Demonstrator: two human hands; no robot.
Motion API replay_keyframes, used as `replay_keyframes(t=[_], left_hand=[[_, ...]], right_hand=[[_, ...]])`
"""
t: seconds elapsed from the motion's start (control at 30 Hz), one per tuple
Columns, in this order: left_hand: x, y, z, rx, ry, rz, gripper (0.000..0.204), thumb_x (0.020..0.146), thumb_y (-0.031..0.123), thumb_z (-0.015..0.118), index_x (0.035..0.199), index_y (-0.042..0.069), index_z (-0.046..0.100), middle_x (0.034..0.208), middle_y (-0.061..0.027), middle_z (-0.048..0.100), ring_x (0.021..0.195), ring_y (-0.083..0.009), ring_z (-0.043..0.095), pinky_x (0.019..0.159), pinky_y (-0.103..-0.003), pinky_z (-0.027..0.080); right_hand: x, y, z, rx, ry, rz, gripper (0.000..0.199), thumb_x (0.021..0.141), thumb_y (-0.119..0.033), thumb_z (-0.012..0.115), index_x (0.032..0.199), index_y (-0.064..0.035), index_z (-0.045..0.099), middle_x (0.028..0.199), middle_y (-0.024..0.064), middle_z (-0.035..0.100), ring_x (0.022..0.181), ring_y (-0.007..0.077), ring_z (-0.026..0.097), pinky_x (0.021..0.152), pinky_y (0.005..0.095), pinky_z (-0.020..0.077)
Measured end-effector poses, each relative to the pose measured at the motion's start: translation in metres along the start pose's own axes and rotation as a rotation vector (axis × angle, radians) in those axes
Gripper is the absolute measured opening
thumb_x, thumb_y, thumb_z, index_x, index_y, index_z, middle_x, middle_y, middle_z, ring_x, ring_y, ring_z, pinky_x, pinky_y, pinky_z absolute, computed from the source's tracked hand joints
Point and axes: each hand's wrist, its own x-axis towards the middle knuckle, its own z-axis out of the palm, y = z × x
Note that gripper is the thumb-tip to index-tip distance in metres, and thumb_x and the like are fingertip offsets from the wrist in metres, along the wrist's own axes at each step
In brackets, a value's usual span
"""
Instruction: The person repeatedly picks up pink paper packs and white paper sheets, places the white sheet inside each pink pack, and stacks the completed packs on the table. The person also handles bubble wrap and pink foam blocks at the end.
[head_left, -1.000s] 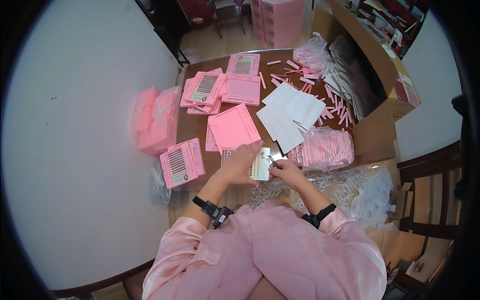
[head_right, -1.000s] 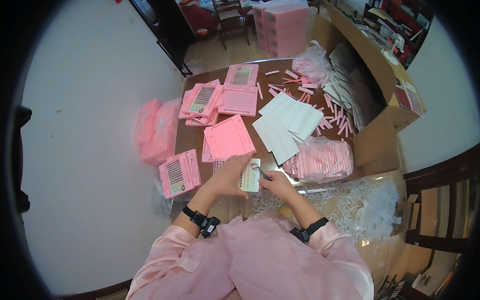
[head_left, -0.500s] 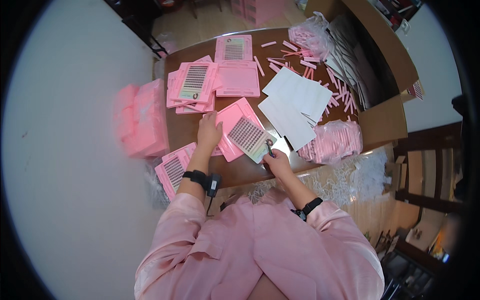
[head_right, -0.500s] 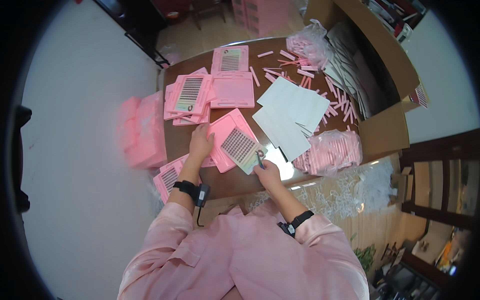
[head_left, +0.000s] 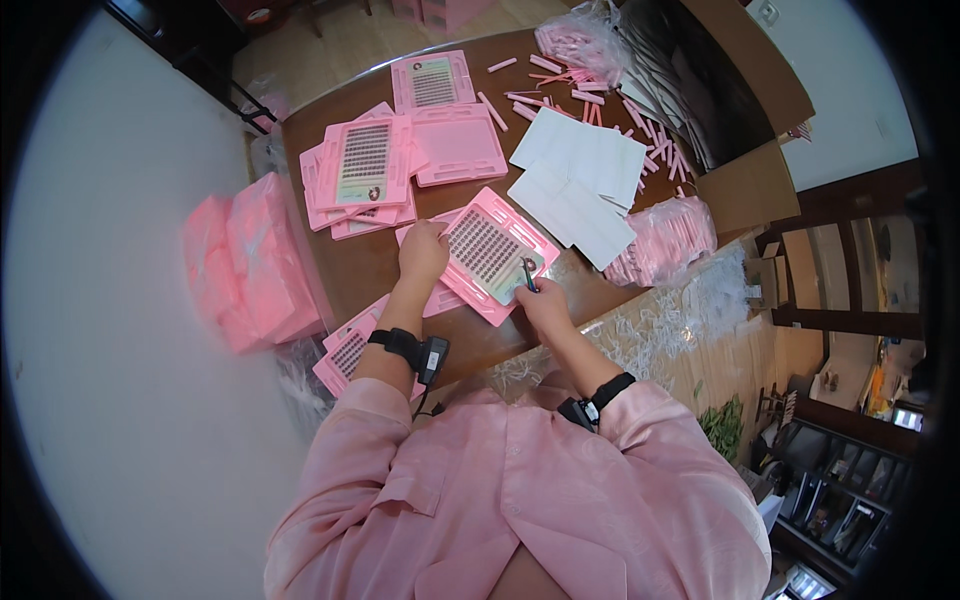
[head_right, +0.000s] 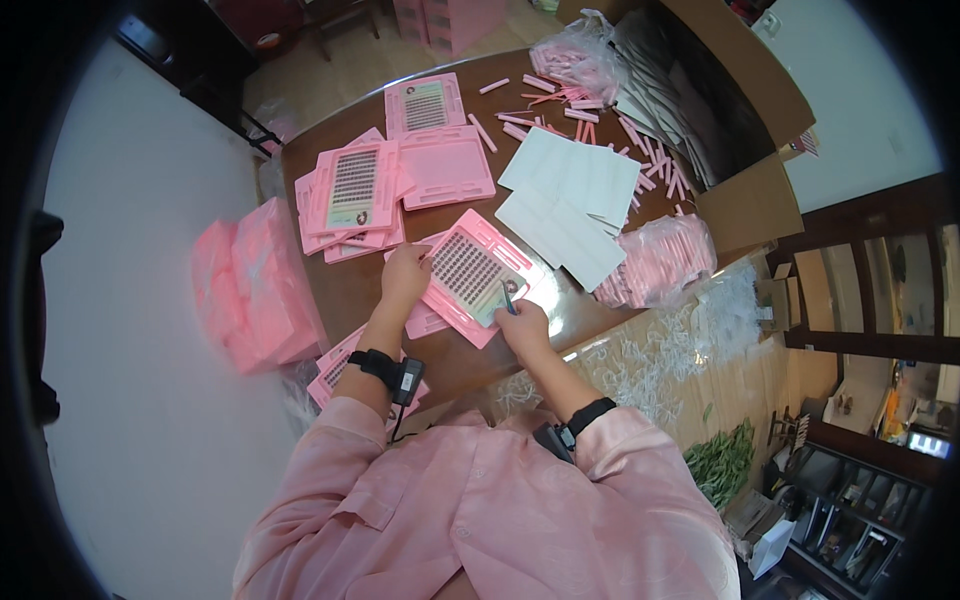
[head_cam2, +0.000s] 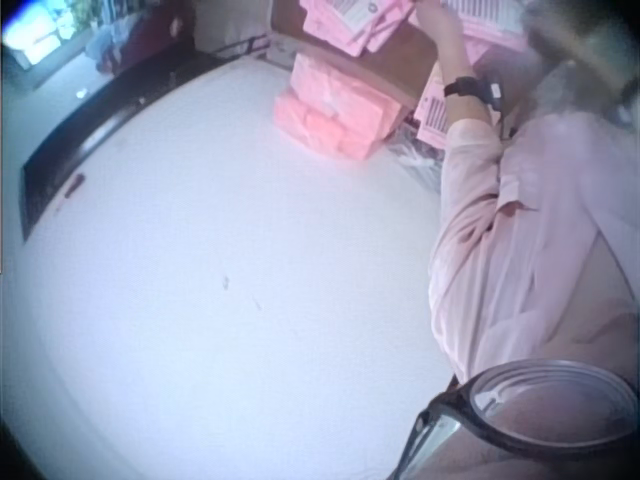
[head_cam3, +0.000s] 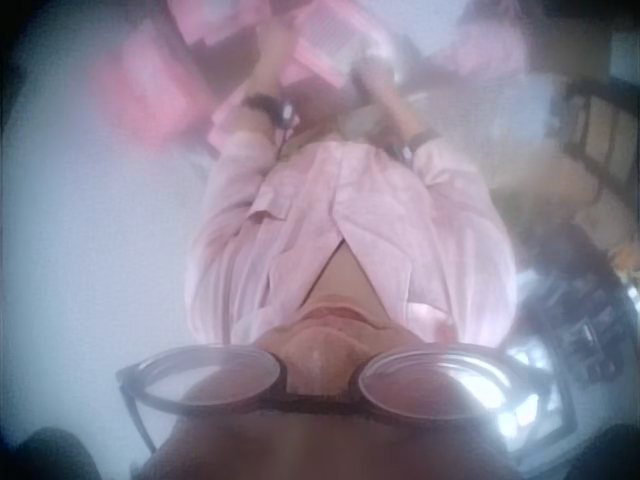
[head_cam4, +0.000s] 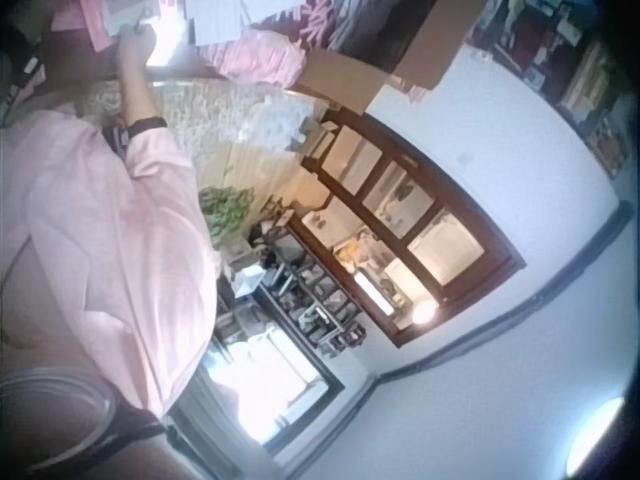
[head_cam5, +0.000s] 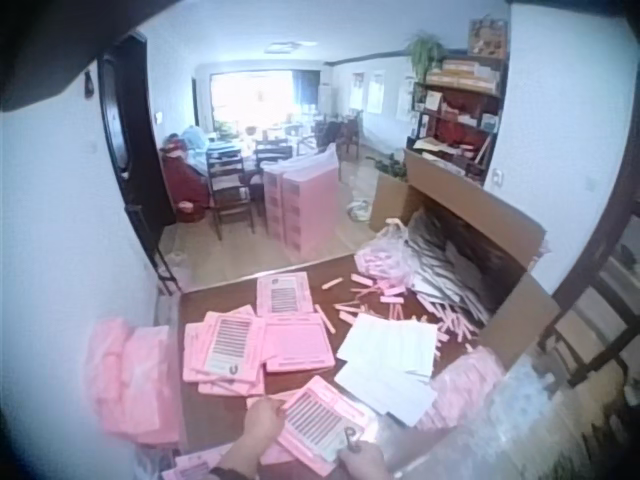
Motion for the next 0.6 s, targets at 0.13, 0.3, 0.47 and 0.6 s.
replay_keyframes(t=[0.13,0.3,0.47,0.6], left_hand=[[-0.003,-0.001,0.004,0.013,-0.002,0.019,0.022,0.084,0.014,0.067,0.104,0.008,0.075,0.102,-0.0187,0.068,0.097,-0.0368,0.066,0.085,-0.045,0.053],[-0.001,0.007,-0.002,-0.005,-0.022,-0.030,0.016,0.085,0.015,0.068,0.099,0.006,0.071,0.094,-0.0179,0.070,0.091,-0.0372,0.067,0.080,-0.046,0.054],[-0.007,0.020,-0.016,0.005,-0.086,-0.057,0.017,0.090,0.015,0.063,0.103,0.004,0.058,0.091,-0.0215,0.069,0.088,-0.0399,0.067,0.077,-0.049,0.052],[-0.015,0.029,-0.019,-0.090,-0.125,-0.099,0.017,0.095,0.014,0.058,0.108,0.005,0.054,0.091,-0.0249,0.067,0.088,-0.0409,0.067,0.077,-0.048,0.052]], right_hand=[[0.008,-0.009,-0.004,-0.225,0.006,-0.008,0.027,0.074,-0.025,0.071,0.082,0.0012,0.072,0.072,0.0153,0.069,0.066,0.0271,0.067,0.064,0.0392,0.0526],[0.013,-0.024,-0.010,-0.633,-0.029,-0.041,0.031,0.074,-0.032,0.070,0.083,-0.0018,0.074,0.084,0.0198,0.073,0.077,0.0352,0.071,0.071,0.0447,0.0559],[0.010,-0.035,-0.028,-0.760,0.057,-0.102,0.040,0.075,-0.040,0.072,0.096,-0.0056,0.071,0.090,0.0178,0.073,0.083,0.0349,0.071,0.074,0.0456,0.0568],[0.011,-0.034,-0.042,-0.798,0.018,-0.119,0.048,0.074,-0.043,0.073,0.105,-0.0081,0.065,0.092,0.0149,0.073,0.088,0.0346,0.071,0.075,0.0452,0.0563]])
